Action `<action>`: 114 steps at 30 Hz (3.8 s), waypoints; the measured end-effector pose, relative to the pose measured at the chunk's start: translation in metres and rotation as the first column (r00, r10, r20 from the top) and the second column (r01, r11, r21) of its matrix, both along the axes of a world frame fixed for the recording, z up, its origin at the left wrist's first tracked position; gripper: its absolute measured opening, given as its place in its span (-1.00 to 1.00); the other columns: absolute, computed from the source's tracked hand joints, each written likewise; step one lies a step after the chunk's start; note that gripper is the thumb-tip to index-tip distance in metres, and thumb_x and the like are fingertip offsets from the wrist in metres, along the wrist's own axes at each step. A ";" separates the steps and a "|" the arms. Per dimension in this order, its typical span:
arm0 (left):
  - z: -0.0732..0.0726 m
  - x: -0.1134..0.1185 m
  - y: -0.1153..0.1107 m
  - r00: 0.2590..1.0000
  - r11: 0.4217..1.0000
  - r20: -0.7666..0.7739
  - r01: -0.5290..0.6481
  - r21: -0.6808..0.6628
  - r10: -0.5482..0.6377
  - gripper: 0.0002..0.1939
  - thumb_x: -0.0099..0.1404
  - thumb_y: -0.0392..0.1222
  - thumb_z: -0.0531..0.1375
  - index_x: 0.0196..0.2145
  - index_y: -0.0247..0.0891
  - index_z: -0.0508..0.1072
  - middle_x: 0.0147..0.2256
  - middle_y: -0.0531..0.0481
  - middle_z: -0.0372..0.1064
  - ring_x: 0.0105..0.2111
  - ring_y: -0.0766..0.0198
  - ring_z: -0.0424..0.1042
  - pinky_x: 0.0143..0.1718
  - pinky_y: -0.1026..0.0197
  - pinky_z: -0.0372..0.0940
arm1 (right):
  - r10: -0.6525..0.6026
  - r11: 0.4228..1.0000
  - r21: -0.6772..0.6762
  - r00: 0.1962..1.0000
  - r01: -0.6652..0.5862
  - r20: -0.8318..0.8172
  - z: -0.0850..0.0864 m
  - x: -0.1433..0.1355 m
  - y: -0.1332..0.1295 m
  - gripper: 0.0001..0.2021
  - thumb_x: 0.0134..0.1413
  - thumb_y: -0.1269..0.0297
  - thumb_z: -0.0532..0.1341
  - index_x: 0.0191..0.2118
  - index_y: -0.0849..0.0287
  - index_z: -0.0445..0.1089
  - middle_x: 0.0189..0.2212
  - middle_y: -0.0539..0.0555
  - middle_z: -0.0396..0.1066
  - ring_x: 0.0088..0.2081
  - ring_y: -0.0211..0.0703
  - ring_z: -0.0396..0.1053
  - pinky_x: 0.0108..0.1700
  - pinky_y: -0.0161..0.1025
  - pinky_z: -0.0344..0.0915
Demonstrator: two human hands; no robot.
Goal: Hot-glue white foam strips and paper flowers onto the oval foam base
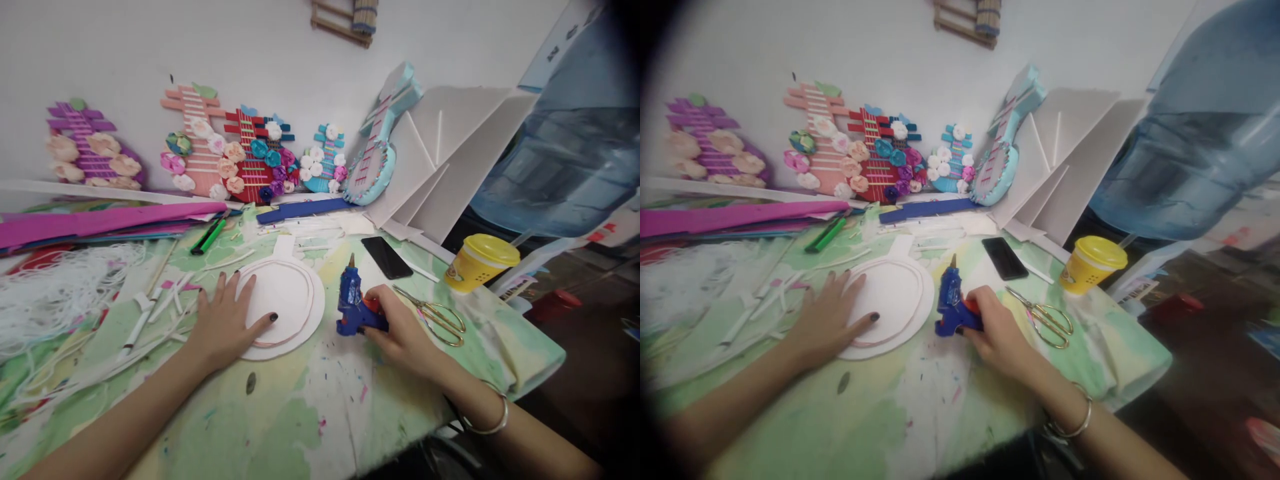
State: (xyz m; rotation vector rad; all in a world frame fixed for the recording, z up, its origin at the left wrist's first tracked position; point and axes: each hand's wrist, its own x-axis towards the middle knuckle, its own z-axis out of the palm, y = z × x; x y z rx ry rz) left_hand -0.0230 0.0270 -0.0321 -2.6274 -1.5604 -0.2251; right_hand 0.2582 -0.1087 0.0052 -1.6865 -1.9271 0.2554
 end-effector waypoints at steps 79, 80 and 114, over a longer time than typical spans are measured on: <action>0.015 0.014 -0.021 0.706 0.722 0.302 0.687 -0.074 -0.641 -0.91 0.23 -0.39 -0.02 -0.36 -0.24 0.15 -0.34 -0.07 0.16 -0.31 0.18 0.11 -0.28 0.08 0.13 | 0.010 0.917 -0.324 0.825 -0.234 -0.565 -0.020 -0.038 0.002 -0.91 -0.06 0.31 0.19 -0.49 0.18 0.36 -0.60 -0.06 0.22 -0.49 -0.25 0.14 -0.47 -0.30 0.07; 0.015 0.014 -0.021 0.706 0.723 0.305 0.687 -0.074 -0.640 -0.91 0.23 -0.40 -0.02 -0.36 -0.25 0.15 -0.34 -0.07 0.16 -0.31 0.18 0.11 -0.28 0.08 0.13 | 0.010 0.918 -0.322 0.826 -0.232 -0.564 -0.019 -0.038 0.002 -0.91 -0.07 0.31 0.19 -0.50 0.18 0.35 -0.60 -0.06 0.21 -0.49 -0.25 0.14 -0.47 -0.30 0.07; 0.016 0.015 -0.021 0.699 0.717 0.315 0.693 -0.079 -0.641 -0.92 0.25 -0.38 -0.03 -0.36 -0.23 0.14 -0.34 -0.07 0.15 -0.32 0.17 0.13 -0.29 0.08 0.13 | -0.176 0.931 -0.357 0.760 -0.078 -0.626 -0.022 -0.031 -0.001 -0.92 -0.10 0.32 0.21 -0.48 0.19 0.31 -0.67 -0.08 0.17 -0.60 -0.29 0.13 -0.58 -0.30 -0.01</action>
